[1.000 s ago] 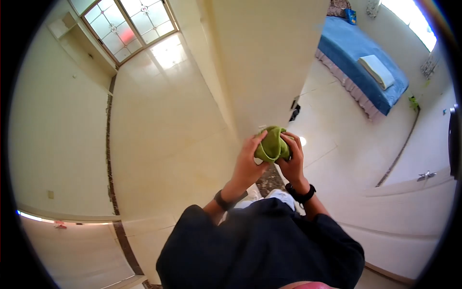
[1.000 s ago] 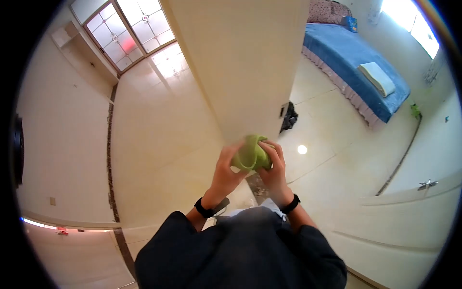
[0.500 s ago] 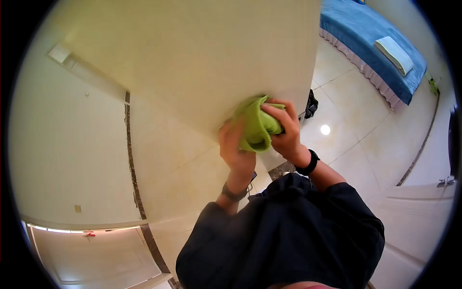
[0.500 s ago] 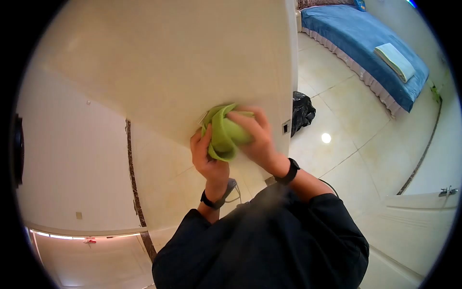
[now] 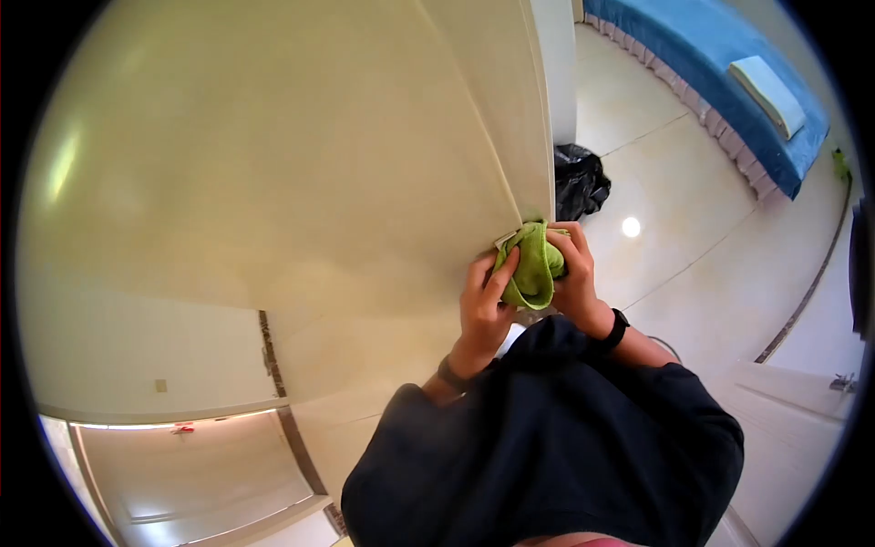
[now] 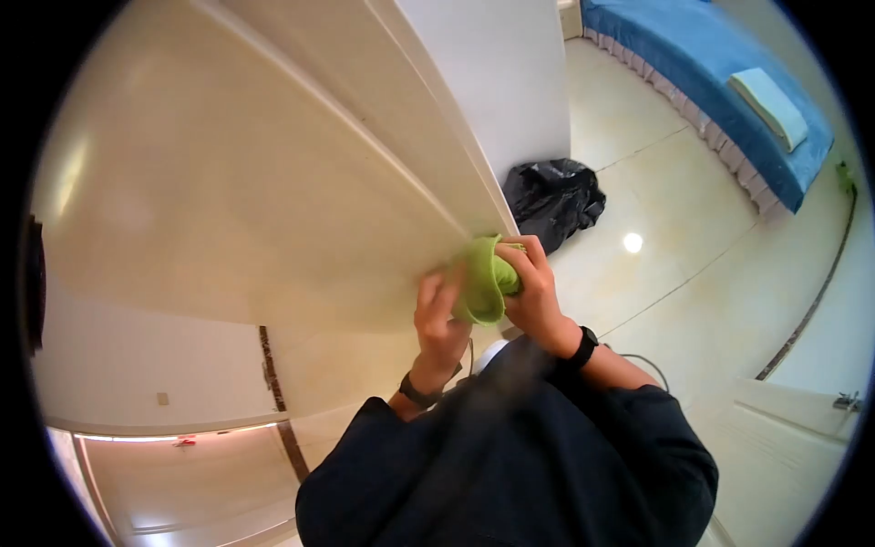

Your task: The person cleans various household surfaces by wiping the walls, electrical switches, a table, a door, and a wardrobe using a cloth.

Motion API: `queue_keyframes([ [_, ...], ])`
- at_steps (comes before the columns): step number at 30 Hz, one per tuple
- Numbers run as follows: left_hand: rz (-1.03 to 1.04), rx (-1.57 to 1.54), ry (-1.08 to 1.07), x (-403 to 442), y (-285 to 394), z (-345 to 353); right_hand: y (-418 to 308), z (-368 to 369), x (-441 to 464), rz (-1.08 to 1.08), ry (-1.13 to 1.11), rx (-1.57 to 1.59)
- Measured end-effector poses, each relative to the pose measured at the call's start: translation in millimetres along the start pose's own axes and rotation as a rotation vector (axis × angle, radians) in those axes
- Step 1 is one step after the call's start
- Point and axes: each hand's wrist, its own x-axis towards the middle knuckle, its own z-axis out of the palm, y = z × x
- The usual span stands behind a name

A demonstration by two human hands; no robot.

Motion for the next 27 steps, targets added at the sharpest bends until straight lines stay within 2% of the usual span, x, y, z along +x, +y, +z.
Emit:
queue_keyframes([
  [3,-0.025,0.033,-0.029,7,9,-5,-11,0,6,0.069,0.033,0.04],
  [6,0.039,0.045,0.037,24,17,-6,-21,0,19,0.037,0.084,0.064],
  [12,0.166,0.212,0.191,67,45,-25,-56,-16,72,-0.127,0.047,0.088],
  [17,0.133,0.159,0.319,83,60,-25,-71,-19,92,-0.174,0.056,0.136],
  [22,0.075,0.167,0.2,63,47,-19,-51,-22,79,-0.153,0.006,0.081],
  [27,-0.008,0.079,0.052,31,27,15,-2,-26,34,0.021,-0.099,0.103],
])
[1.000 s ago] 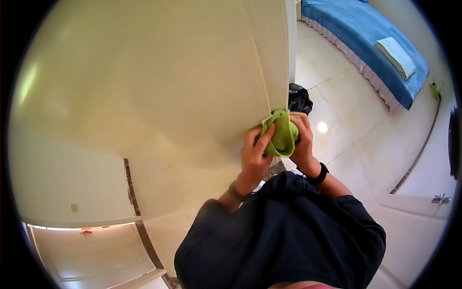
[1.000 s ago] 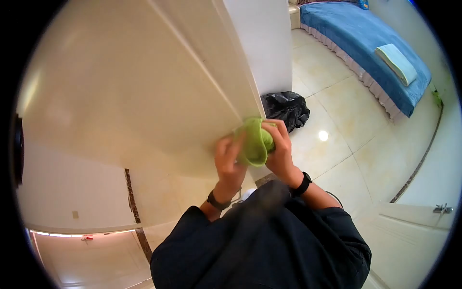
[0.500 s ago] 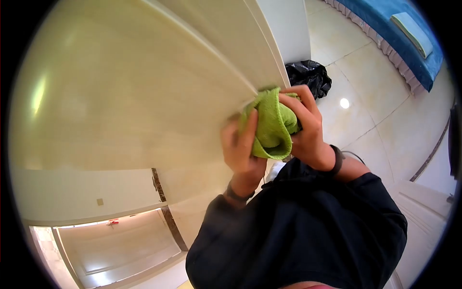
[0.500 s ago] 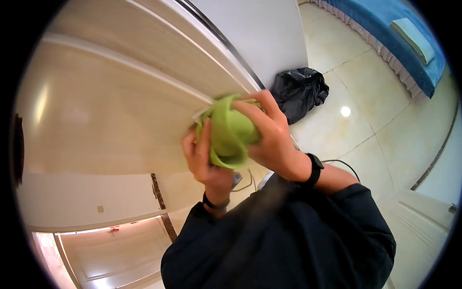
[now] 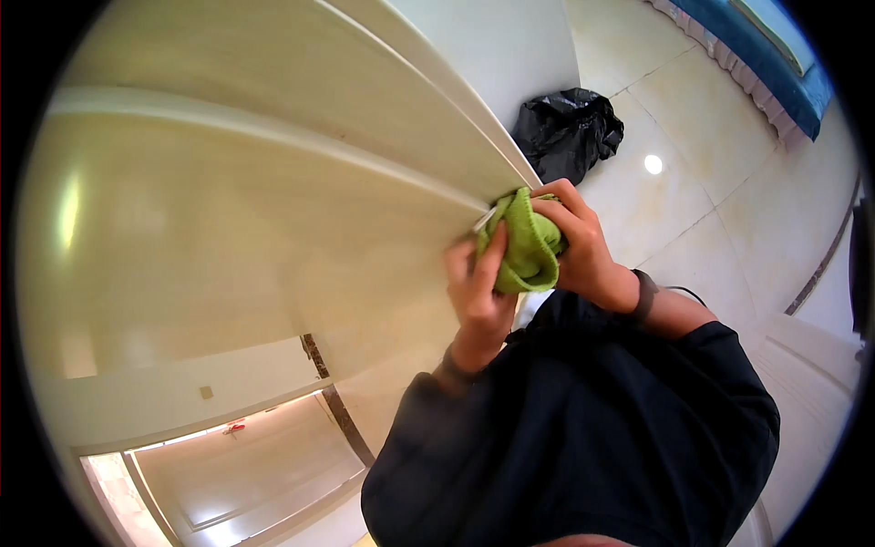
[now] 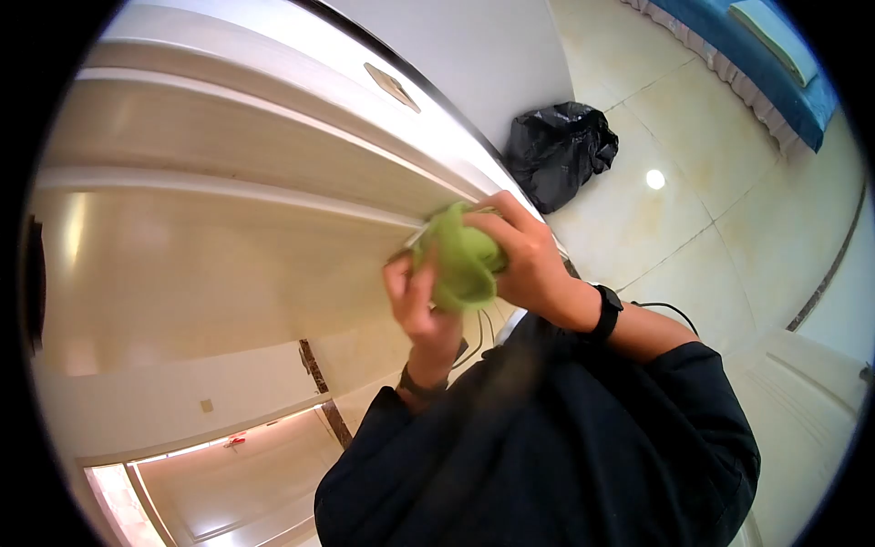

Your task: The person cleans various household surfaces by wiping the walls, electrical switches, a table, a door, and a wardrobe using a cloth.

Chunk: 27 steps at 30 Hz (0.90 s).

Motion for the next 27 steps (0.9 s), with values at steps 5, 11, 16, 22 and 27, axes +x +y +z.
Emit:
queue_keyframes([
  [5,-0.054,-0.01,-0.236,-19,-10,19,27,0,-31,0.128,0.046,0.036],
  [11,0.086,0.02,-0.062,-1,-2,26,21,-12,1,0.036,0.068,0.049],
  [16,0.257,0.1,0.128,25,5,10,-10,-15,40,-0.139,0.109,0.103],
  [22,0.195,0.011,-0.007,17,-9,22,16,-23,25,-0.024,-0.049,0.097],
  [27,0.104,-0.048,-0.153,-20,-36,31,34,-12,-12,0.098,-0.07,-0.053],
])
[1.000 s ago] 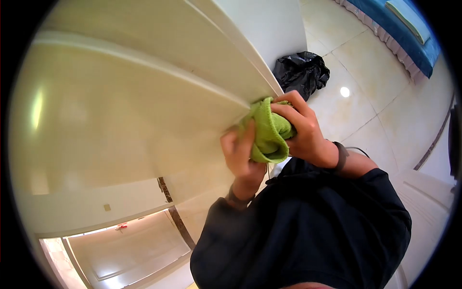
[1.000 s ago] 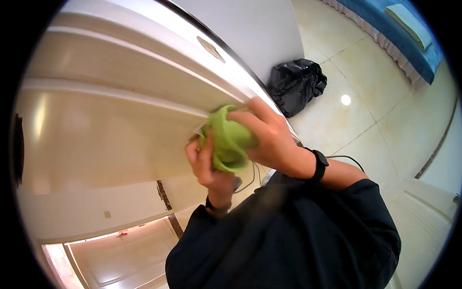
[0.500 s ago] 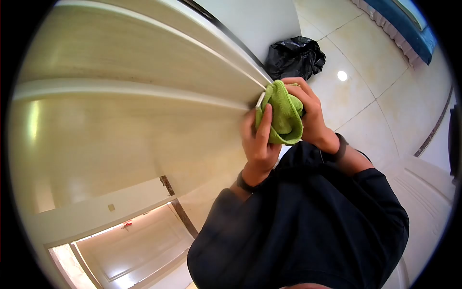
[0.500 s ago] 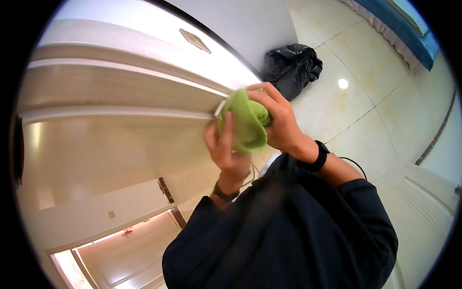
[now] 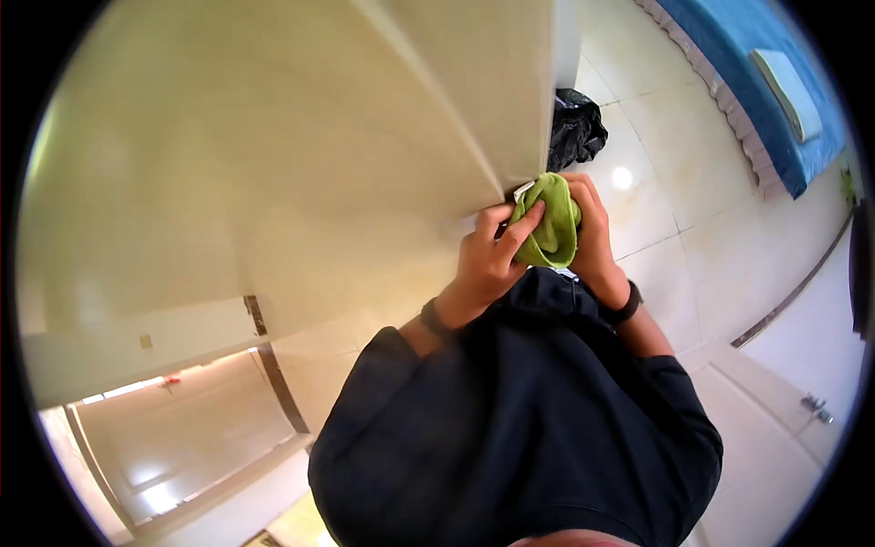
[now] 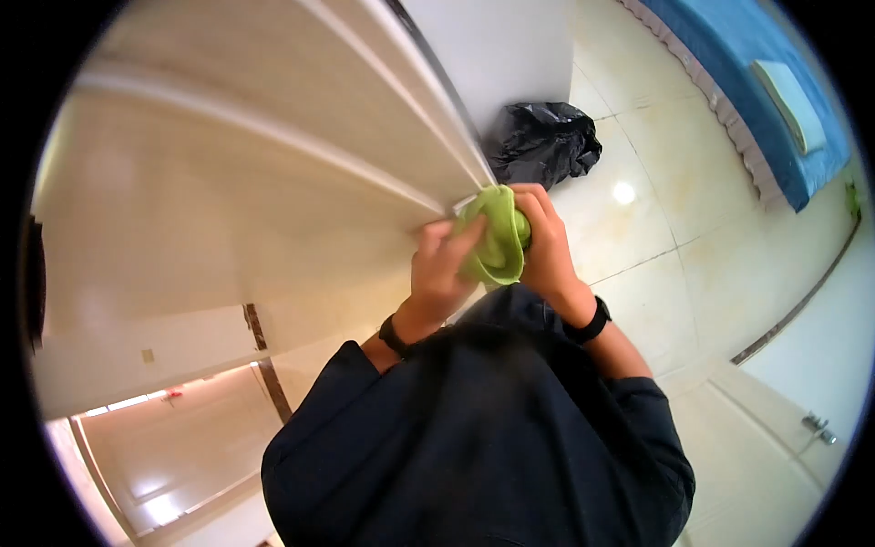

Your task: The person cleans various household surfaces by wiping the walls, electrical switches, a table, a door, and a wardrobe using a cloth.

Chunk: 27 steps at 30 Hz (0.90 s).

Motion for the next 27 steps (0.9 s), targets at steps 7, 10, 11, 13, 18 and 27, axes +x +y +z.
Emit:
queue_keyframes([
  [7,-0.036,0.027,0.171,-43,-18,-44,-11,57,-19,-0.351,0.041,-0.131],
  [10,-0.096,0.158,0.289,-62,-22,-73,-27,88,-16,-0.454,-0.049,-0.1],
  [11,-0.136,0.196,0.328,-69,-20,-82,-31,98,-17,-0.488,-0.073,-0.06],
  [13,-0.155,0.242,0.408,-78,-23,-104,-55,121,-7,-0.544,-0.072,0.011],
  [18,-0.016,0.129,0.654,-43,-17,-143,-119,141,19,-0.526,0.024,0.039],
  [27,0.119,-0.031,0.32,-2,-5,-136,-110,121,2,-0.396,0.355,-0.244],
])
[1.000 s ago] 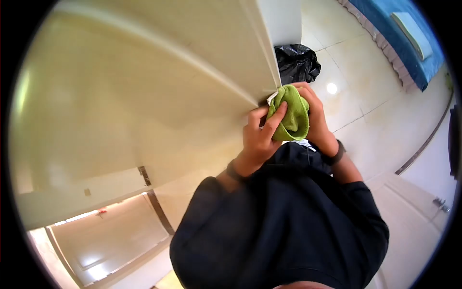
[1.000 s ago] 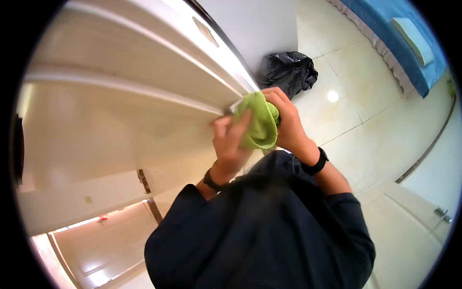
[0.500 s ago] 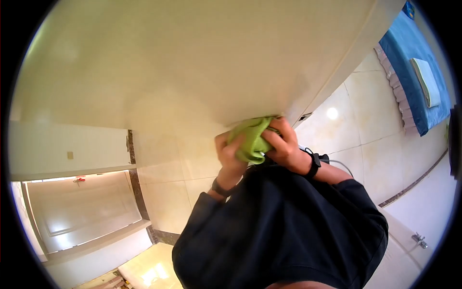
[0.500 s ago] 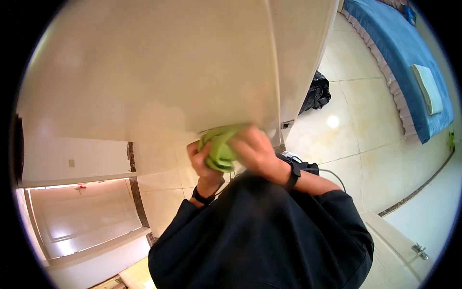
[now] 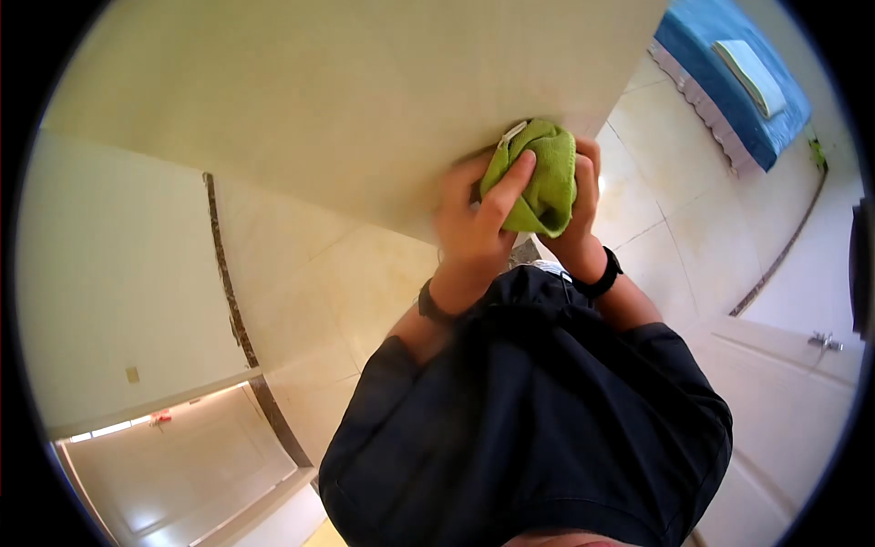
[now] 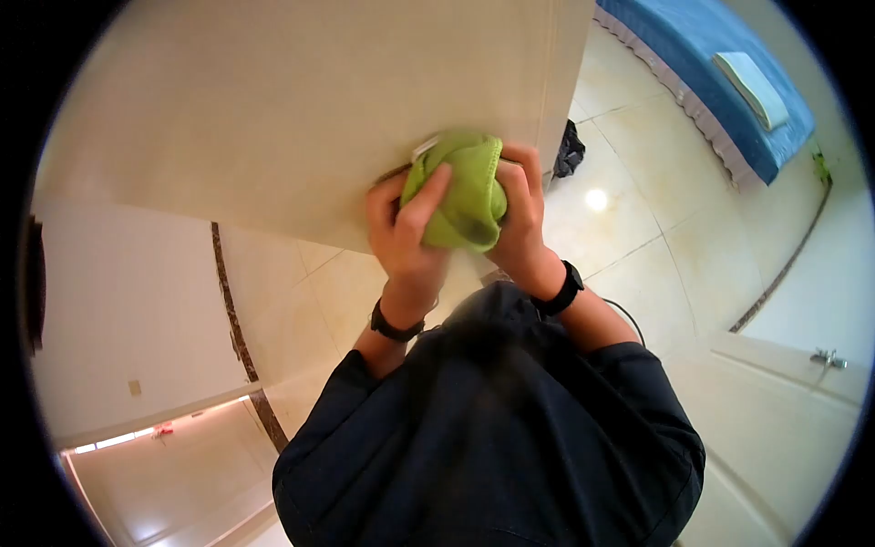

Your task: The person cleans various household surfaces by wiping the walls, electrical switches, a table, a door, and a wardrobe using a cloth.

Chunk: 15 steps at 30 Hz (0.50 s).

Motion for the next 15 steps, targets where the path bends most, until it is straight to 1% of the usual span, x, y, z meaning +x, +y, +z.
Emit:
queue_keyframes([
  [3,-0.034,0.004,-0.1,-28,-10,1,-1,3,-42,0.206,-0.046,0.022],
  [5,0.006,-0.014,-0.203,-40,-12,-8,-15,-4,-59,0.443,-0.125,0.112],
  [7,0.037,-0.071,-0.333,-33,2,-32,-34,-16,-71,0.419,-0.068,0.122],
  [8,0.089,-0.08,-0.386,-31,14,-41,-41,-21,-85,0.458,-0.001,0.172],
  [9,0.125,-0.134,-0.393,-23,35,-52,-51,-28,-101,0.498,0.046,0.178],
  [12,0.113,-0.407,-0.26,18,122,-98,-88,-55,-150,0.627,0.168,0.125],
  [15,0.044,-0.672,-0.176,13,157,-113,-129,-84,-191,0.705,0.29,-0.008],
])
